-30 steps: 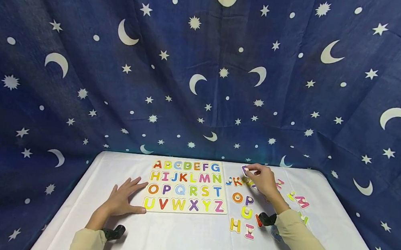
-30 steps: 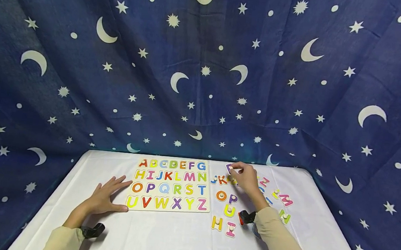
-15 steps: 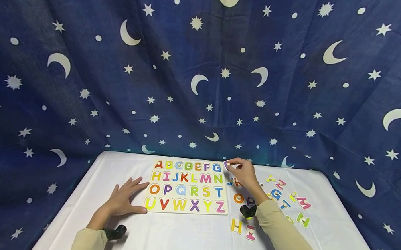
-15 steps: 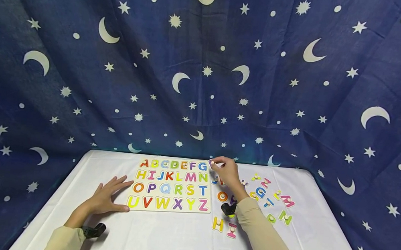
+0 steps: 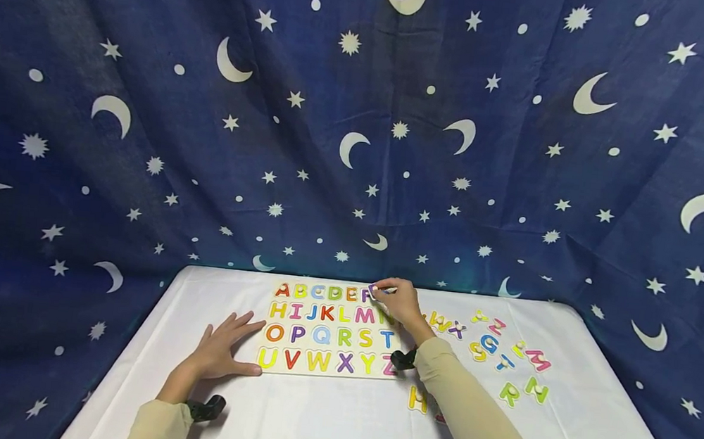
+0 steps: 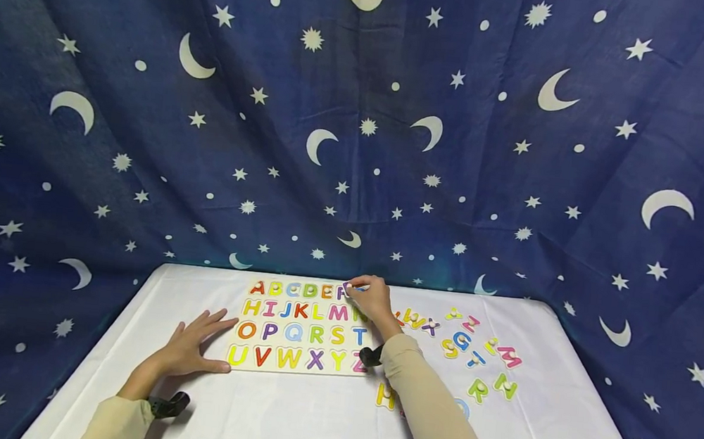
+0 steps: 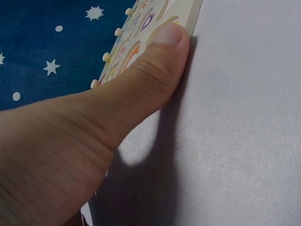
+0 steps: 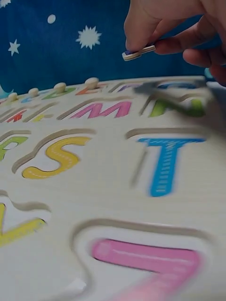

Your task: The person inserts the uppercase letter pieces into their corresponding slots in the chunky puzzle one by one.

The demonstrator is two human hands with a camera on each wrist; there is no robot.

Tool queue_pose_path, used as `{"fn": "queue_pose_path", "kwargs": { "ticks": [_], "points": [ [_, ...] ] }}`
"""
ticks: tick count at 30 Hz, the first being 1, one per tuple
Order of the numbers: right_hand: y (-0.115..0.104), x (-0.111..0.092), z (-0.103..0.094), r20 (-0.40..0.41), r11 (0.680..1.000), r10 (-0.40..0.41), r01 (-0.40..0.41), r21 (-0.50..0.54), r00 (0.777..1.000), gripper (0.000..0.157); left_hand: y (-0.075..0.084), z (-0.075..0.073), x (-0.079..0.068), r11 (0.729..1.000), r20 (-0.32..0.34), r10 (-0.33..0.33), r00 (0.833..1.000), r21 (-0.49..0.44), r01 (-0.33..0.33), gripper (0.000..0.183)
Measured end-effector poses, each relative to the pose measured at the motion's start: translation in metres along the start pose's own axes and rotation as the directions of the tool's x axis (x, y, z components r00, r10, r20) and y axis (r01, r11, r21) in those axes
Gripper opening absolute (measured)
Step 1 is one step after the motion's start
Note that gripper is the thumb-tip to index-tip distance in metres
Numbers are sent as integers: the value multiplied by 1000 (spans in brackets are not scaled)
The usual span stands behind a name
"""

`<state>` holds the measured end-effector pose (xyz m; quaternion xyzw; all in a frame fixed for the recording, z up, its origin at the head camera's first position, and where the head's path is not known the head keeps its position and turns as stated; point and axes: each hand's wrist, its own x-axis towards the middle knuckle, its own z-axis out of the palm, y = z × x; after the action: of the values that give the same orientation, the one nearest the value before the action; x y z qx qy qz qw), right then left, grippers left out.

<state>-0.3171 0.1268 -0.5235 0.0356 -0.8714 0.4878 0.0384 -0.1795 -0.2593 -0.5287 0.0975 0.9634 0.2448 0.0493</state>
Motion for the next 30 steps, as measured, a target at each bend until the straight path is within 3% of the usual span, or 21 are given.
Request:
{"fn": "queue_pose_path", "kwargs": {
  "ticks": [16,30],
  "points": [
    [-1,6,23,-73,979,10,-25,-204,997,7,1,1,4,1000,0,6,1000,-1,-6,104],
    [-4,7,31,-74,971,24,-41,-235,997,6,0,-2,1,1000,5,-7,1000,4,6,103]
  ]
}}
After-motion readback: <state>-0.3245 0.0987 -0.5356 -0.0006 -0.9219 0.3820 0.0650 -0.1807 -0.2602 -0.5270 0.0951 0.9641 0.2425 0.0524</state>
